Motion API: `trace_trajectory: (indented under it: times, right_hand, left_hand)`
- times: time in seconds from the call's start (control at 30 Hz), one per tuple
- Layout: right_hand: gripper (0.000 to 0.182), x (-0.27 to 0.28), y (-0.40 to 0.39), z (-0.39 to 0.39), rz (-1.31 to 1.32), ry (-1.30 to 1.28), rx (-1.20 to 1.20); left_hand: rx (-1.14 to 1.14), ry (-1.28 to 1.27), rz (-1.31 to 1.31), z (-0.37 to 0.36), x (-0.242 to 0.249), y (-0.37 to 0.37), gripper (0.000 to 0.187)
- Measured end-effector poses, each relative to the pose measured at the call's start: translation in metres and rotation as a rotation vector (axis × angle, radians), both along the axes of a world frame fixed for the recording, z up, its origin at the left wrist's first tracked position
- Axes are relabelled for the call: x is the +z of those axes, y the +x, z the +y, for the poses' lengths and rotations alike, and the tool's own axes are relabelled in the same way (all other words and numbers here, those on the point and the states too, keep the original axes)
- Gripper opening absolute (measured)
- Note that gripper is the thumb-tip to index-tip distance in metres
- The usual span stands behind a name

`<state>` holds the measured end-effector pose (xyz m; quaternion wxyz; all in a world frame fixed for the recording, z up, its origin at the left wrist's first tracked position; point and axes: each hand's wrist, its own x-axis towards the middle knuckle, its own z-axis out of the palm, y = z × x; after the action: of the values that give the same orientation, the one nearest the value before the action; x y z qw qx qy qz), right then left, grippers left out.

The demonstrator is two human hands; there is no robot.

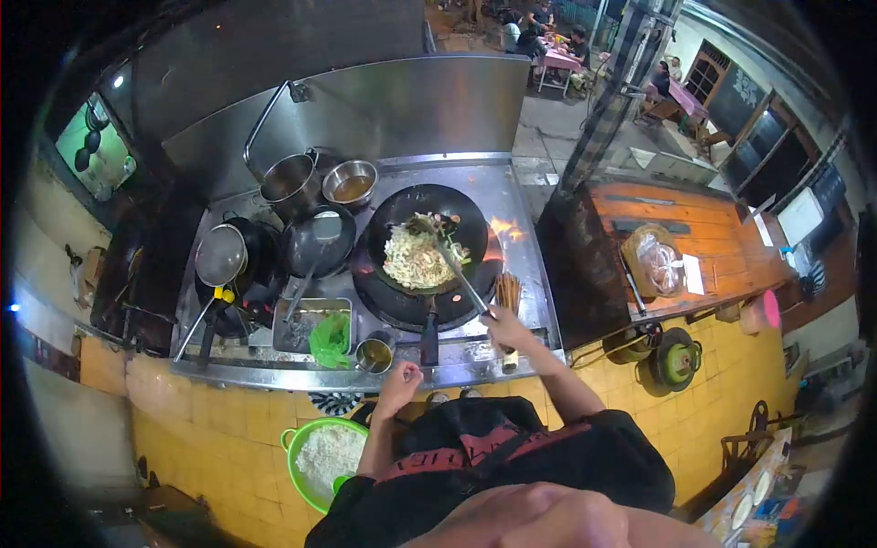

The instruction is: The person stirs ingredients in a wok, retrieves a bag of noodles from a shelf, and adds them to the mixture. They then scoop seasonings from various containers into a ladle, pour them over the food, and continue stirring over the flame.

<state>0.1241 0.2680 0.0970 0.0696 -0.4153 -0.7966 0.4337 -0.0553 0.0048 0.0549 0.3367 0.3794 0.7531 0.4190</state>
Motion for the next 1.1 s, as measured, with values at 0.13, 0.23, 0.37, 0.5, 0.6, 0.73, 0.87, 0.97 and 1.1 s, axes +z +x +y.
trace_trajectory:
  times: [0.13, 0.23, 0.37, 0.5, 0.6, 0.73, 0.87, 0.97, 1.1]
  right_hand:
    - [0.031, 0.094, 0.033, 0.006, -0.065, 0.301, 0.299]
    - [0.03, 0.1, 0.051, 0.008, -0.181, 0.358, 0.315]
    - [0.031, 0.08, 0.006, -0.027, -0.345, 0.315, 0.118]
    - [0.037, -0.016, -0.018, -0.025, -0.227, 0.462, 0.234]
    - [0.035, 0.078, 0.023, 0.01, -0.265, 0.392, 0.339]
    - [0.035, 0.05, 0.013, -0.012, -0.283, 0.634, 0.154]
    - [0.042, -0.007, -0.02, -0.011, -0.263, 0.369, 0.218]
    - [0.032, 0.073, 0.002, 0.012, -0.259, 0.425, 0.235]
    - [0.032, 0.09, 0.018, 0.011, -0.253, 0.493, 0.094]
  left_hand:
    - [-0.041, -0.067, 0.046, 0.004, -0.005, -0.006, 0.028]
    - [-0.018, -0.057, 0.014, 0.004, 0.008, -0.005, 0.025]
    - [-0.025, -0.116, 0.001, 0.011, 0.014, 0.0, 0.027]
    - [-0.051, -0.143, 0.058, 0.012, 0.003, 0.004, 0.033]
    - [-0.053, -0.134, 0.046, 0.008, 0.002, 0.0, 0.036]
    - [-0.07, -0.087, 0.02, 0.002, -0.008, -0.007, 0.038]
    - [-0.059, -0.11, -0.004, -0.006, -0.005, -0.005, 0.038]
    - [-0.064, -0.174, -0.037, -0.011, -0.001, -0.005, 0.039]
    - [-0.073, -0.256, -0.002, -0.01, 0.019, -0.004, 0.04]
